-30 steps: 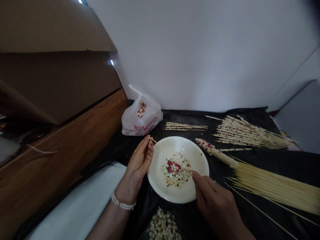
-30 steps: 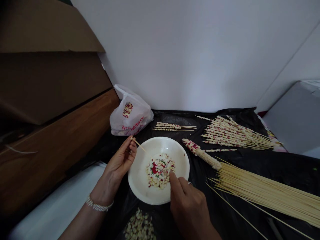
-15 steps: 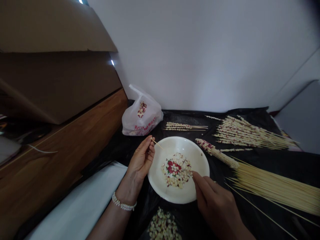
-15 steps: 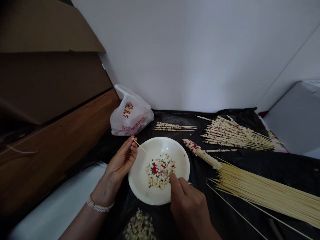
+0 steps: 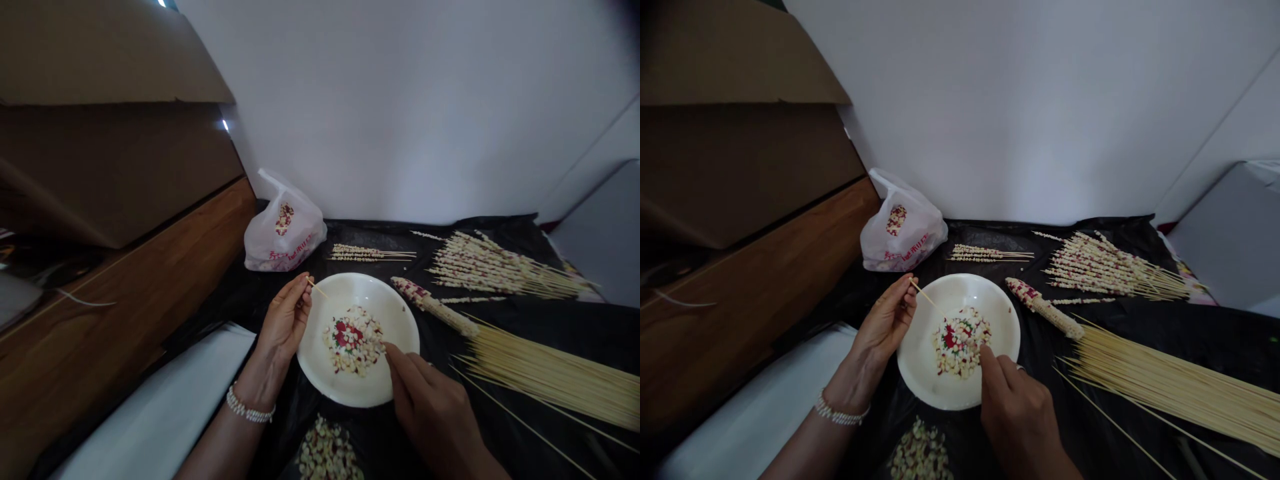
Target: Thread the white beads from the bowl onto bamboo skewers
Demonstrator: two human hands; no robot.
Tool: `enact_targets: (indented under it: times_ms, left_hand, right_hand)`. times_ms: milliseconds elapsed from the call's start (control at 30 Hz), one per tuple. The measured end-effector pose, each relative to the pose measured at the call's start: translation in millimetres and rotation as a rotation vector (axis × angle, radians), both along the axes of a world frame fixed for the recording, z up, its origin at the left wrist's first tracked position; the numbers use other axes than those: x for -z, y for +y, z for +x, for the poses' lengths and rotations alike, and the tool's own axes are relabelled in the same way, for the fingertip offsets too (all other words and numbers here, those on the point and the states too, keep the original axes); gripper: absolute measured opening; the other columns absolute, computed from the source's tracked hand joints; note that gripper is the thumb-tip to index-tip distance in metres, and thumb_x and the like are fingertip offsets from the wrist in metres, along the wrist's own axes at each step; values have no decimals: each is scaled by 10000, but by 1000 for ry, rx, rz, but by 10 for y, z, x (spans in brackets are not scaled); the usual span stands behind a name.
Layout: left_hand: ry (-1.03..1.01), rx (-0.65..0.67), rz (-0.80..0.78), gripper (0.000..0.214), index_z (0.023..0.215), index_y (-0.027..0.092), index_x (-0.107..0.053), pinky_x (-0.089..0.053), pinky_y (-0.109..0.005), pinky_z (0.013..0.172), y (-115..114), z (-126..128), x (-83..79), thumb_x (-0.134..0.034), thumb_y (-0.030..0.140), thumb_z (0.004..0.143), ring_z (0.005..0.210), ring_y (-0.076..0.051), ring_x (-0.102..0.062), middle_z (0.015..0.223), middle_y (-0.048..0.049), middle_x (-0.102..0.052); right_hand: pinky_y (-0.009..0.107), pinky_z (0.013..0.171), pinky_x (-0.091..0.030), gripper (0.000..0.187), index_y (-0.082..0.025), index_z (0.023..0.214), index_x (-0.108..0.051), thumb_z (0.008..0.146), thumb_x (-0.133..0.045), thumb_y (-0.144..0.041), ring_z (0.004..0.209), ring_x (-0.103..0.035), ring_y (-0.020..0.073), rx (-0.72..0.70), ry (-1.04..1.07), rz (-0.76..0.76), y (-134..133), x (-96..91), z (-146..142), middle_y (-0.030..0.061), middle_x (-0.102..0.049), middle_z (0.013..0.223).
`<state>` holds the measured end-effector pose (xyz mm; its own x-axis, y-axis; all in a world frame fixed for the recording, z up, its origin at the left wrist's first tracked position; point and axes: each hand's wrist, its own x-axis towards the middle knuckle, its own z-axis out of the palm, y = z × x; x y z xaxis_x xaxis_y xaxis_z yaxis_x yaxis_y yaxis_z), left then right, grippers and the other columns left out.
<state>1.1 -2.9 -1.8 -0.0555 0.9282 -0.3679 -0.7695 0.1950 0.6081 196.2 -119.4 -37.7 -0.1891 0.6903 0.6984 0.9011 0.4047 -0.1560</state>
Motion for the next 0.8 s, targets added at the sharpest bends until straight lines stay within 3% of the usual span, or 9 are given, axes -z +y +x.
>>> enact_targets:
  times_ms: [267,600,800]
  left_hand:
    - [-121,54,-53,138,918,81,-687,-536,-129,521,-19,28,-39,-560,129,897,589,-70,-626,764,-64,-676]
    - [-95,90,-33,142,892,86,-685,-483,-91,485,-18,17,-32,-549,49,871,526,-30,-549,682,-21,-614]
    - [-2,109,35,105,871,53,-714,-478,-96,498,-38,32,15,-626,52,815,531,-30,-552,672,-31,-628]
  right_hand:
    - [247,460,-542,340,-44,965,-717,913,-383,-75,416,-598,136,-12,4,7,0,-20,-15,95,-708,679]
    - [246,464,-535,346,-38,981,-713,922,-376,-84,440,-612,142,-15,-1,-14,-7,-21,-3,89,-696,663]
    - [242,465,-523,340,-38,979,-710,927,-378,-88,432,-607,137,-8,18,-1,-10,-14,-9,81,-692,659]
